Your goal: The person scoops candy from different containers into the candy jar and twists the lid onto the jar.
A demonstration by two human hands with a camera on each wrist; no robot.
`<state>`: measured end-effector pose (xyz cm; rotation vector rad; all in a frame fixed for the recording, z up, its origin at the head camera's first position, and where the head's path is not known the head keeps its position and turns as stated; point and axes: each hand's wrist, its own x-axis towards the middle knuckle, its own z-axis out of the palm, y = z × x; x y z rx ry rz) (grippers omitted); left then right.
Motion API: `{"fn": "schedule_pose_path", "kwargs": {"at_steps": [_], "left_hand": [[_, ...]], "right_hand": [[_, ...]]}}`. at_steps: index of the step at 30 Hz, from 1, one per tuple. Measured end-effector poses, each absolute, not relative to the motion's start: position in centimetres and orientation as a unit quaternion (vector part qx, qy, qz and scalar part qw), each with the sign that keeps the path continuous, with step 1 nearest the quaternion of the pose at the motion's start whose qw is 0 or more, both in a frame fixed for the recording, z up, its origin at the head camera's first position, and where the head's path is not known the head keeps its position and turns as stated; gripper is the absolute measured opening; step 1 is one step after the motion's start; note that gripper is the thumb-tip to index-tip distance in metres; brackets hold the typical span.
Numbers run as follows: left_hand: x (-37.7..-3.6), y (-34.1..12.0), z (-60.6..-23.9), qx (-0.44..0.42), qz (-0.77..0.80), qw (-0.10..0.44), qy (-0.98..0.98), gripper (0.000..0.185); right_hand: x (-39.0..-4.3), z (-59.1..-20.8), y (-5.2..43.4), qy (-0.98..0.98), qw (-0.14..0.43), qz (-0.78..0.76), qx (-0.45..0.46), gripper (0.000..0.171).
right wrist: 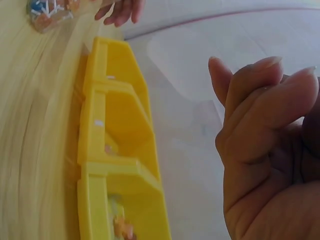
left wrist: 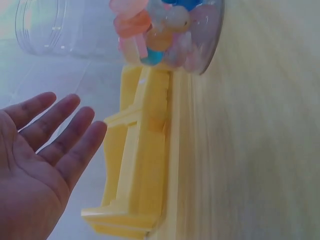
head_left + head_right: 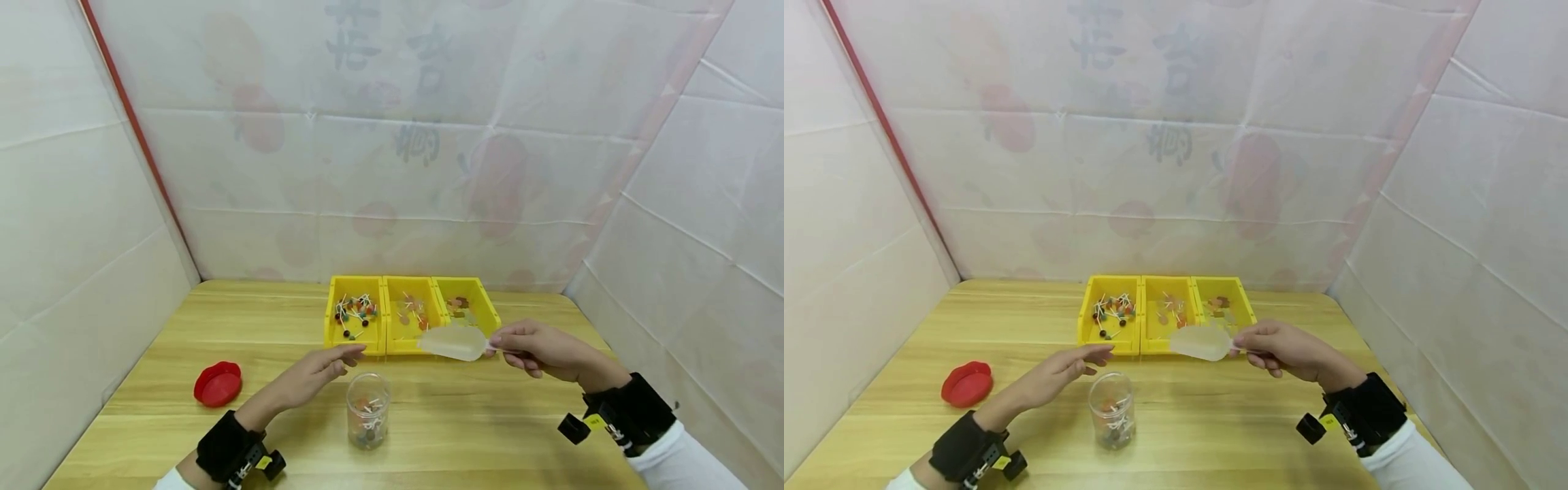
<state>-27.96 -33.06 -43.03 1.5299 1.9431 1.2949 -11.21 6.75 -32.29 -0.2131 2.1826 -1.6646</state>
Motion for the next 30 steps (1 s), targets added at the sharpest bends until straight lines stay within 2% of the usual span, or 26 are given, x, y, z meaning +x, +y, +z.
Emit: {"fn": "schedule_pose_path", "kwargs": {"at_steps": [5, 12, 19, 25, 30], "left_hand": [[-28.4, -33.1, -42.8, 0.511, 0.46, 0.139, 0.713, 0.041], [-28.9, -33.1, -42.4, 0.467, 0.48, 0.056, 0.741, 0.043], [-29.7, -33.0, -42.5, 0.397, 0.482, -0.001, 0.781, 0.04], [-30.6, -32.5, -42.8, 0.352, 0.48, -0.015, 0.803, 0.047], [-31.3, -31.8, -43.3, 0.315, 0.461, 0.014, 0.83, 0.058]], "right_hand": [[-10.6, -32.8, 8.4, 0.773, 0.179, -0.607, -0.044, 0.041], [-9.9, -33.6, 10.5, 0.781, 0.148, -0.607, 0.025, 0.047], [-10.4, -34.8, 11.7, 0.797, 0.128, -0.584, 0.085, 0.05], [-11.8, -35.4, 11.7, 0.829, 0.112, -0.532, 0.131, 0.045], [-13.2, -35.3, 11.1, 0.851, 0.105, -0.481, 0.18, 0.041]]}}
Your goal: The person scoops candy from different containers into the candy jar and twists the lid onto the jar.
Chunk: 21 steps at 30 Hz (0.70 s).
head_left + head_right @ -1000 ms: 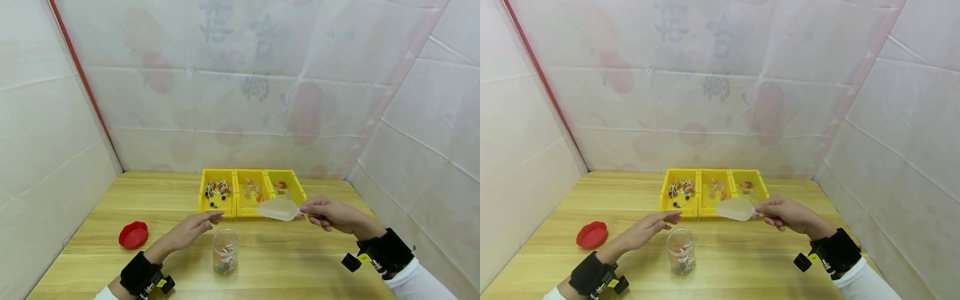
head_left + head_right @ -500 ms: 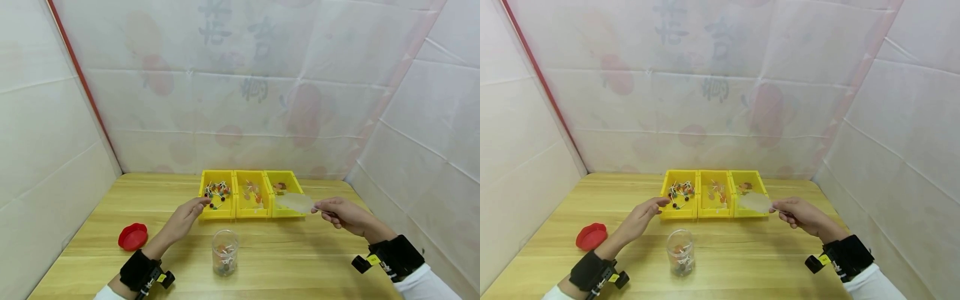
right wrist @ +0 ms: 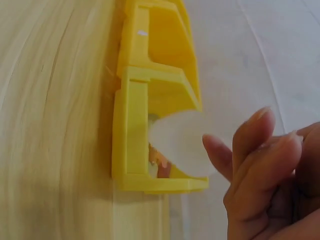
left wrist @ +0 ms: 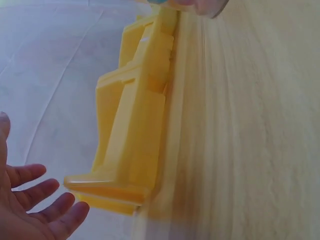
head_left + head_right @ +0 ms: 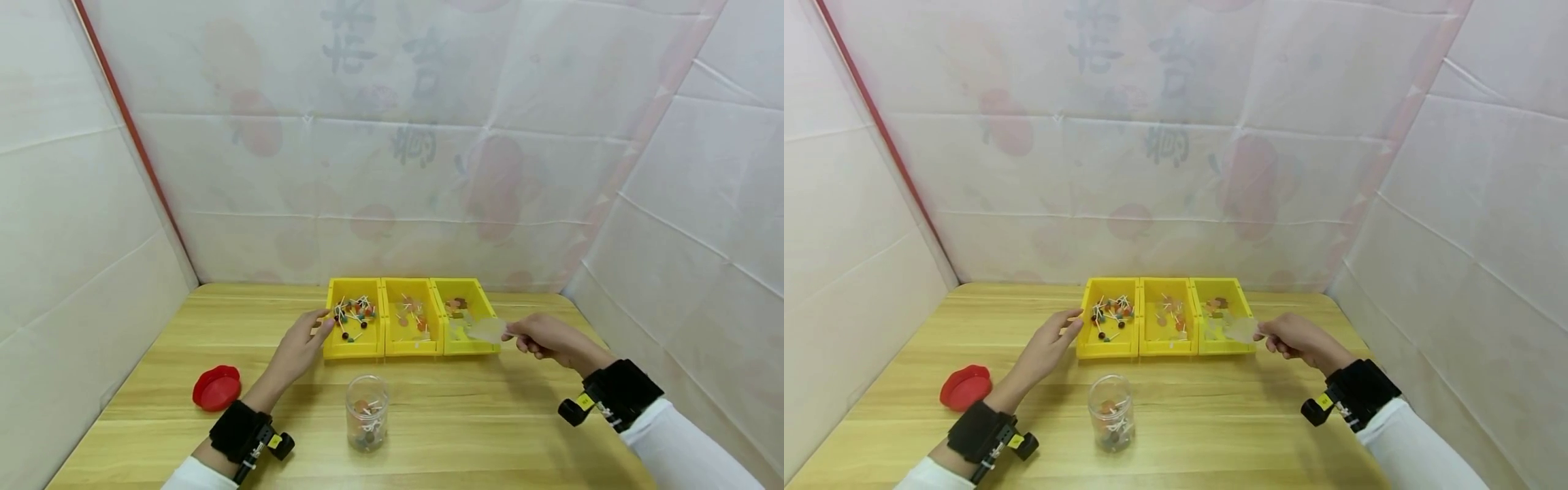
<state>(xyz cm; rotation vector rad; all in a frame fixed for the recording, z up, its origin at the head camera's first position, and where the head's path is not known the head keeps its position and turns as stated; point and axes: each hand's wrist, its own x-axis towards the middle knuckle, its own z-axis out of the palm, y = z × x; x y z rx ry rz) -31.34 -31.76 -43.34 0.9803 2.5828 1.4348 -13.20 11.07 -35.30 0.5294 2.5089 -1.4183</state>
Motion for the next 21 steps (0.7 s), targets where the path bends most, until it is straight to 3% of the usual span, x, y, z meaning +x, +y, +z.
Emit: {"fn": "schedule_pose_path", "kwargs": {"at_steps": [11, 21], "left_hand": [[-32.6, -30.2, -44.6, 0.252, 0.401, 0.058, 0.879, 0.075], [-32.9, -30.0, -45.3, 0.272, 0.368, 0.023, 0.889, 0.071]], "right_hand": [[-15.9, -35.2, 9.2, 0.881, 0.118, -0.412, 0.202, 0.033], [-17.7, -35.8, 8.3, 0.869, 0.132, -0.429, 0.208, 0.032]]}}
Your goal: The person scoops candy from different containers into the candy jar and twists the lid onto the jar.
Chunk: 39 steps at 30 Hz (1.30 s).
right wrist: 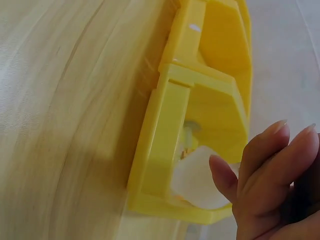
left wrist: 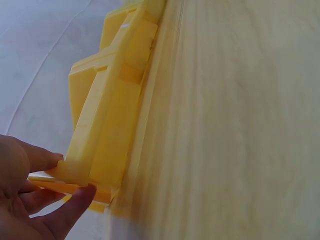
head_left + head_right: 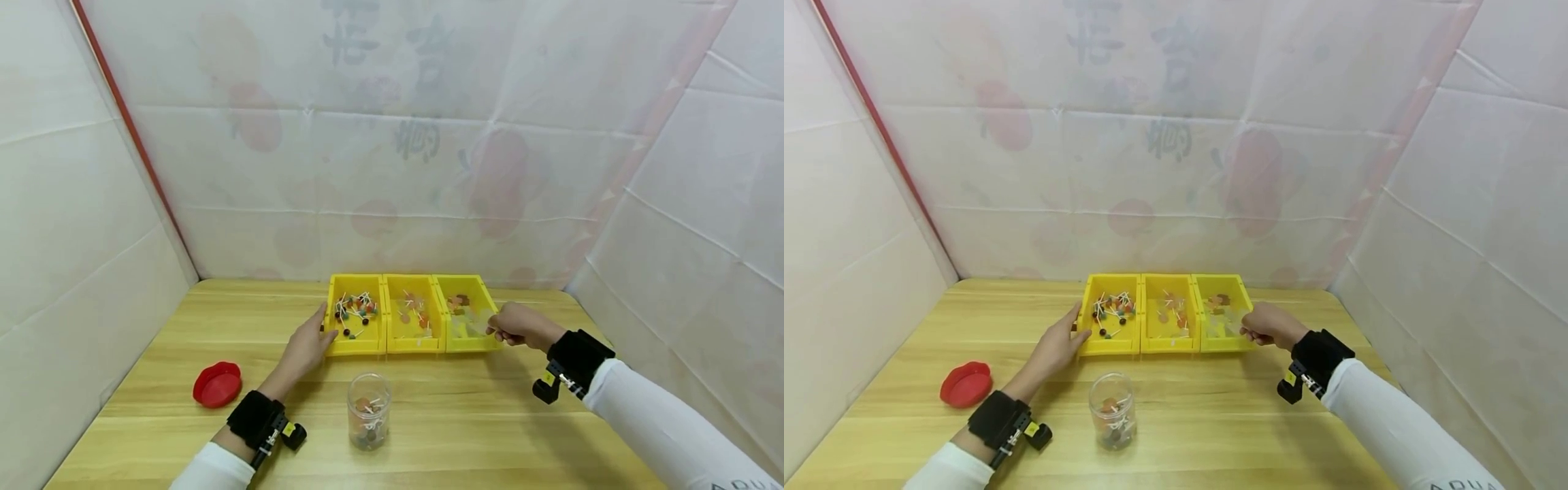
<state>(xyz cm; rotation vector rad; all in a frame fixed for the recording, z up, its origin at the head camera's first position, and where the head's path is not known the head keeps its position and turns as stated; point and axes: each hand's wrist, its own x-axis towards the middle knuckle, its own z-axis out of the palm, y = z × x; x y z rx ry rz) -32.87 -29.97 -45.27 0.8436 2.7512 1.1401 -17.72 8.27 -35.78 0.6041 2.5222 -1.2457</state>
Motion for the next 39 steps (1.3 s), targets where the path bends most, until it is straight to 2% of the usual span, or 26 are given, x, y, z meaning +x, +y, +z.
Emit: {"fn": "schedule_pose_path", "kwargs": {"at_steps": [14, 25, 39], "left_hand": [[-32.4, -29.6, -44.9, 0.272, 0.358, 0.037, 0.893, 0.07], [-32.4, -29.2, -44.6, 0.265, 0.362, 0.058, 0.892, 0.071], [-32.3, -29.6, -45.0, 0.265, 0.366, 0.06, 0.89, 0.071]], "right_hand": [[-19.5, -37.9, 9.0, 0.832, 0.113, -0.485, 0.243, 0.032], [-19.9, -39.5, 9.2, 0.843, 0.078, -0.488, 0.214, 0.035], [-19.6, -38.1, 9.4, 0.931, 0.059, -0.328, 0.148, 0.039]]}}
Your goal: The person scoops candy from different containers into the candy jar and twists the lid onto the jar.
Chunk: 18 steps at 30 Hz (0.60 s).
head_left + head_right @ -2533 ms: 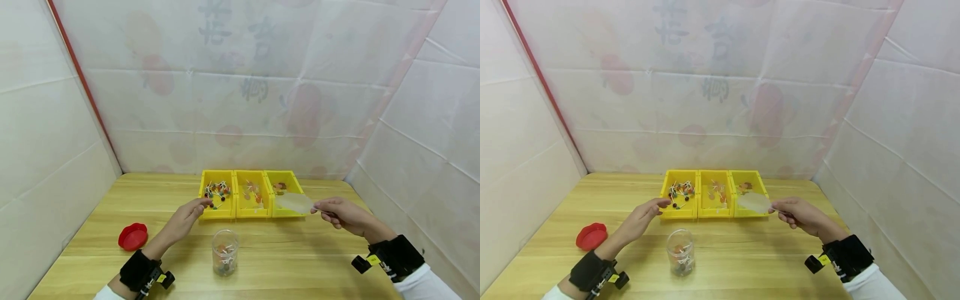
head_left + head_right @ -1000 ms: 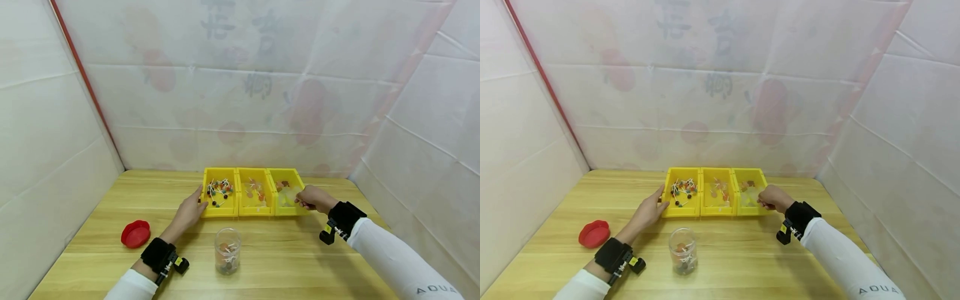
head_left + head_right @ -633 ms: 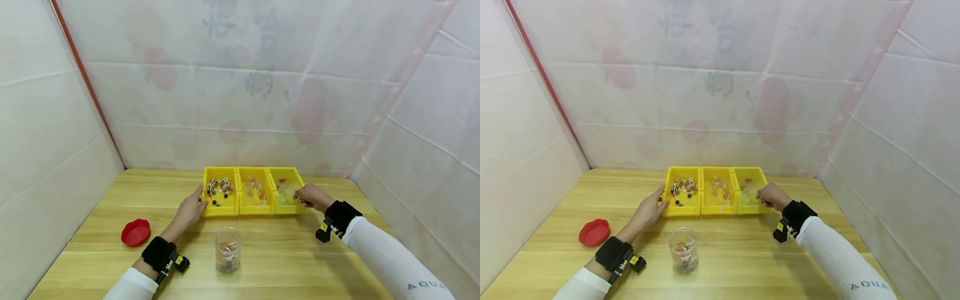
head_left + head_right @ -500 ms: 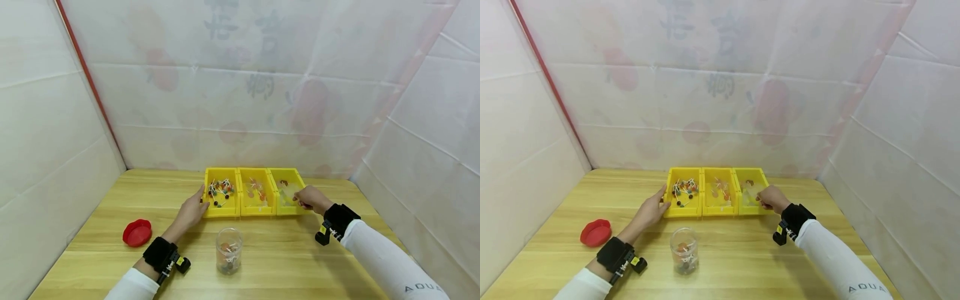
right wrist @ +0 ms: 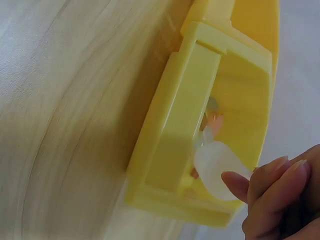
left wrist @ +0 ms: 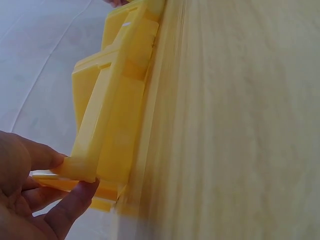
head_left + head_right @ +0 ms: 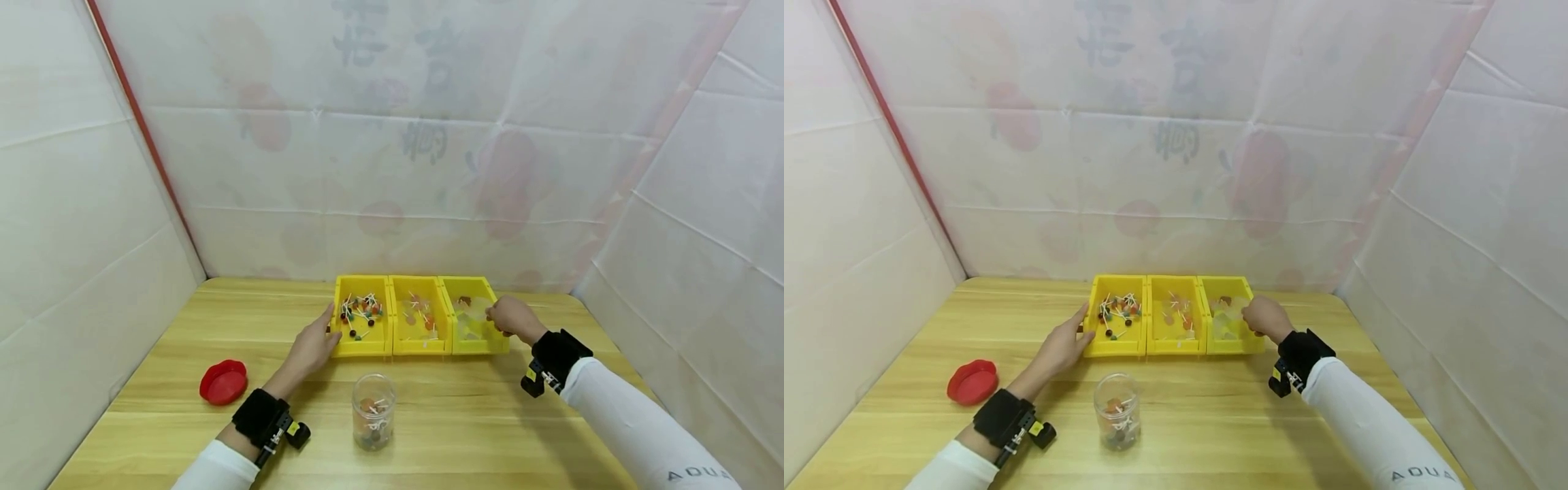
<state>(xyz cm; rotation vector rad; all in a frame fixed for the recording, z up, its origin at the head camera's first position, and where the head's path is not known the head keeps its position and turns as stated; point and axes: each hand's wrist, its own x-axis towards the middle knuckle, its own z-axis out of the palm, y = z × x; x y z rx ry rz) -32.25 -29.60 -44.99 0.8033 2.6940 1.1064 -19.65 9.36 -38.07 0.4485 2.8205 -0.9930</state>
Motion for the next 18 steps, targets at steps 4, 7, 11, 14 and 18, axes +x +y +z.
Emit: {"fn": "schedule_pose_path", "kwargs": {"at_steps": [4, 7, 11, 14, 18], "left_hand": [[-32.4, -29.6, -44.8, 0.265, 0.369, 0.058, 0.889, 0.071], [-32.4, -29.7, -44.8, 0.263, 0.364, 0.06, 0.891, 0.071], [-32.4, -29.7, -44.9, 0.263, 0.357, 0.063, 0.894, 0.072], [-32.2, -29.6, -44.8, 0.262, 0.356, 0.063, 0.895, 0.071], [-32.1, -29.5, -44.7, 0.26, 0.36, 0.063, 0.894, 0.071]], "right_hand": [[-20.3, -38.0, 9.2, 0.924, 0.063, -0.339, 0.166, 0.04], [-20.4, -38.2, 9.3, 0.911, 0.074, -0.369, 0.171, 0.038], [-20.1, -38.9, 9.4, 0.895, 0.095, -0.404, 0.166, 0.036], [-20.3, -39.3, 9.3, 0.891, 0.104, -0.411, 0.164, 0.036], [-20.8, -39.4, 9.5, 0.885, 0.11, -0.425, 0.155, 0.036]]}}
